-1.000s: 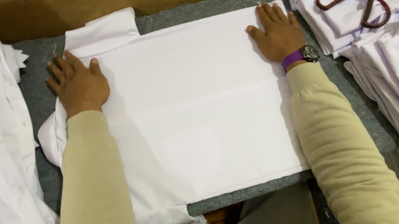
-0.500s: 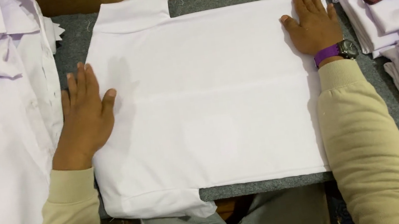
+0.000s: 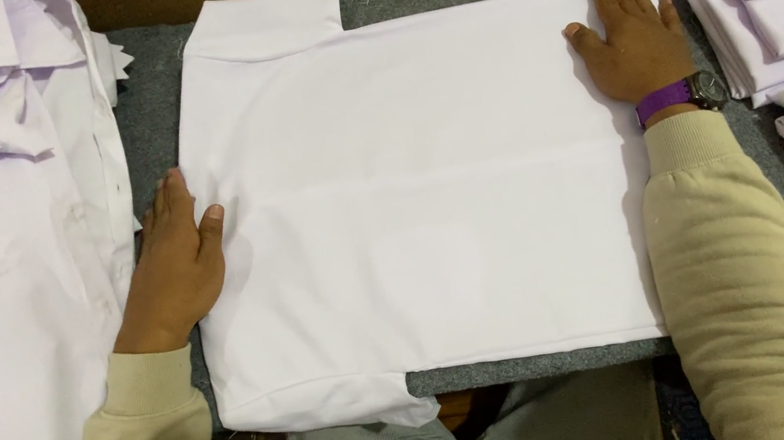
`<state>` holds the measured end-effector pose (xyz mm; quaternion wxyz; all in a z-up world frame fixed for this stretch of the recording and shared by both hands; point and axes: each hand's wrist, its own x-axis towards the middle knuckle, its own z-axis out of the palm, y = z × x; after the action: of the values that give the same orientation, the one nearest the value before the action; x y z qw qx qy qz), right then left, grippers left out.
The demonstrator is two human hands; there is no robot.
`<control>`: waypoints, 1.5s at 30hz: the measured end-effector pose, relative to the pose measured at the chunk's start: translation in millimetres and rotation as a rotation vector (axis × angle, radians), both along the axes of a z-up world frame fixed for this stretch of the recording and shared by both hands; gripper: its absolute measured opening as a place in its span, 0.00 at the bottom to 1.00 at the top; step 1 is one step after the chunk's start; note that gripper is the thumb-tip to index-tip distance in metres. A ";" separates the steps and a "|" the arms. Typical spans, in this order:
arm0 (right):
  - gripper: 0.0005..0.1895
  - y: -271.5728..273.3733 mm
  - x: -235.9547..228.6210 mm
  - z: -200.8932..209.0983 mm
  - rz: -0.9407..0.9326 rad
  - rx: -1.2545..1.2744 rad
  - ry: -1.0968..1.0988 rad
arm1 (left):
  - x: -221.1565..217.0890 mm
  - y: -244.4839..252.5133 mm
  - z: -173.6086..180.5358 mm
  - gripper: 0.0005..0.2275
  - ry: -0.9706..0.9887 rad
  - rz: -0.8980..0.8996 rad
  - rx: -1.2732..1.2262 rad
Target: Folding a white long-sleeved shirt on a work surface in a garment factory.
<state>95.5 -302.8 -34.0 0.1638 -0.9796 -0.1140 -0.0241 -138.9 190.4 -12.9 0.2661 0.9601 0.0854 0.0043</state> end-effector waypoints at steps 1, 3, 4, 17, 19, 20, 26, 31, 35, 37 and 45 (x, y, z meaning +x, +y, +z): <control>0.39 2.1 -2.4 3.8 -0.001 -0.003 0.001 | -0.7 -2.5 1.9 0.30 0.001 -0.001 -0.003; 0.39 7.6 -7.4 10.9 -0.049 0.006 0.070 | -2.4 -6.4 6.6 0.33 0.073 -0.019 0.117; 0.39 5.7 -6.6 10.5 -0.050 0.006 0.071 | -0.6 -8.0 6.5 0.33 0.074 -0.020 0.117; 0.38 0.1 -1.2 -1.3 0.007 -0.009 -0.016 | 30.9 7.2 55.0 0.35 0.272 0.386 -0.236; 0.37 2.6 -1.8 -1.1 0.015 -0.015 -0.045 | 32.1 0.3 70.1 0.33 0.122 0.486 -0.265; 0.36 5.4 -1.9 1.2 0.010 0.004 -0.037 | 31.6 -8.3 81.5 0.29 0.042 0.435 -0.264; 0.32 -4.5 4.5 -10.5 0.033 0.010 -0.102 | 88.2 -50.7 64.9 0.26 -0.281 0.057 -0.060; 0.29 22.9 -14.5 10.0 -0.024 -0.084 -0.129 | 148.6 -147.0 32.4 0.27 -0.256 -0.192 0.265; 0.29 108.4 -33.7 23.9 0.179 -0.076 -0.244 | 167.3 -190.3 29.3 0.27 0.034 -0.187 0.269; 0.29 148.5 -34.1 16.6 0.211 -0.053 -0.108 | 169.5 -189.1 27.8 0.27 0.115 -0.135 0.226; 0.39 125.4 -10.1 6.6 0.200 -0.085 0.088 | 180.2 -116.4 8.5 0.32 0.162 0.080 0.231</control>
<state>85.4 -177.4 -27.4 0.1284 -0.9695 -0.2051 0.0401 41.3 74.0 -4.4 0.1459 0.9773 0.1440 -0.0529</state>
